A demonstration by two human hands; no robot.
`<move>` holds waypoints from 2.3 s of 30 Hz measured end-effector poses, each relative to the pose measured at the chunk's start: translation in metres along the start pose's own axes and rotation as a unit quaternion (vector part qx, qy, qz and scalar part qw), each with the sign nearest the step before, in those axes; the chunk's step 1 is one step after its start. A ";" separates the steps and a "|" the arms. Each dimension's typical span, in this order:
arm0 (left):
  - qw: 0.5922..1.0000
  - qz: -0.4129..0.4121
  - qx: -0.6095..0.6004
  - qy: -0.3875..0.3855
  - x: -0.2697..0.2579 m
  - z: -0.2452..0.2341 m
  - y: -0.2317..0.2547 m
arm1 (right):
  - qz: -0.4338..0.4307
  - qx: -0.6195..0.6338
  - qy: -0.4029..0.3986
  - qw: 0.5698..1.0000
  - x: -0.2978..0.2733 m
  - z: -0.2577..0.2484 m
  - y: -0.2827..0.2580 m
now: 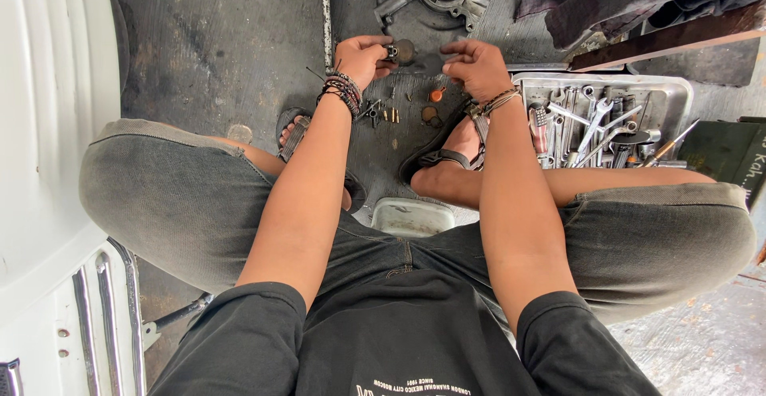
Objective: The person sits on the floor and uses a small screwdriver to manipulate and adjust small components within a disassembled engine casing. They repeatedly pick up, examine, and place small metal parts and fasteners into the engine assembly.
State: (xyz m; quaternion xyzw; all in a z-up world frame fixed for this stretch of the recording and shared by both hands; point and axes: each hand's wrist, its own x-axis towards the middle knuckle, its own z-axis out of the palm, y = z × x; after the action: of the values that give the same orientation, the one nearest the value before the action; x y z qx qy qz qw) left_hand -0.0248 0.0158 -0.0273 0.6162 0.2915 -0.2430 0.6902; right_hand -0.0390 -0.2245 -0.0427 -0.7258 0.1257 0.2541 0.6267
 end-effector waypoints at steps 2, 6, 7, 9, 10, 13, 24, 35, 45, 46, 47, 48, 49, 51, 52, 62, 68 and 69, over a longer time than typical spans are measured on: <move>1.000 0.002 -0.001 0.002 -0.002 0.000 0.000 | -0.004 -0.042 -0.012 0.999 -0.002 0.004 0.005; 1.000 0.002 0.001 -0.012 0.005 0.001 -0.008 | 0.001 -0.174 -0.035 0.984 0.002 0.013 0.021; 1.000 0.003 0.001 -0.013 0.007 0.000 -0.010 | 0.001 -0.174 -0.034 0.984 0.002 0.014 0.022; 0.999 0.004 0.010 -0.042 0.009 0.000 -0.014 | 0.043 -0.154 -0.067 0.985 0.002 0.018 0.025; 0.999 0.004 0.010 -0.043 0.013 0.001 -0.017 | 0.043 -0.154 -0.066 0.985 0.004 0.016 0.025; 0.998 0.012 0.008 -0.059 0.023 0.001 -0.027 | -0.068 -0.205 -0.030 0.976 0.007 0.015 0.021; 0.995 0.011 0.046 -0.084 0.011 0.003 -0.017 | -0.260 -0.407 0.055 0.874 -0.010 0.047 -0.017; 0.982 0.086 0.126 -0.108 0.009 0.002 -0.019 | -0.212 -0.324 0.044 0.921 -0.018 0.046 -0.029; 0.980 0.089 0.140 -0.109 0.011 -0.001 -0.022 | -0.173 -0.275 0.018 0.946 -0.020 0.047 -0.031; 0.980 0.090 0.141 -0.109 0.012 0.000 -0.022 | -0.173 -0.275 0.019 0.946 -0.019 0.047 -0.033; 0.981 0.093 0.134 -0.108 0.011 0.000 -0.022 | -0.168 -0.266 0.016 0.949 -0.020 0.047 -0.033; 0.982 0.096 0.127 -0.106 0.011 0.000 -0.023 | -0.163 -0.258 0.013 0.952 -0.020 0.047 -0.034; 0.982 0.095 0.127 -0.106 0.011 0.000 -0.022 | -0.162 -0.258 0.013 0.952 -0.020 0.047 -0.033; 0.982 0.090 0.129 -0.101 0.009 0.000 -0.020 | -0.189 -0.242 0.011 0.952 -0.018 0.047 -0.032; 0.982 0.090 0.129 -0.101 0.013 0.000 -0.022 | -0.188 -0.241 0.011 0.952 -0.019 0.047 -0.034; 0.992 0.069 0.107 -0.025 0.012 -0.010 -0.027 | -0.178 -0.232 0.047 0.955 -0.011 0.034 -0.010; 0.996 0.022 0.090 0.002 0.010 -0.019 -0.030 | -0.144 -0.362 0.071 0.918 0.010 0.032 0.075; 0.996 0.017 0.085 0.005 0.008 -0.020 -0.027 | -0.156 -0.374 0.057 0.912 0.015 0.033 0.091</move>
State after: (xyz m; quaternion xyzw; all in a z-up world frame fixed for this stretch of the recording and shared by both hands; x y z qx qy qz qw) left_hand -0.0404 0.0322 -0.0536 0.6787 0.2627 -0.2522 0.6378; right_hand -0.0788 -0.2069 -0.1309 -0.9308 -0.0575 0.1399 0.3326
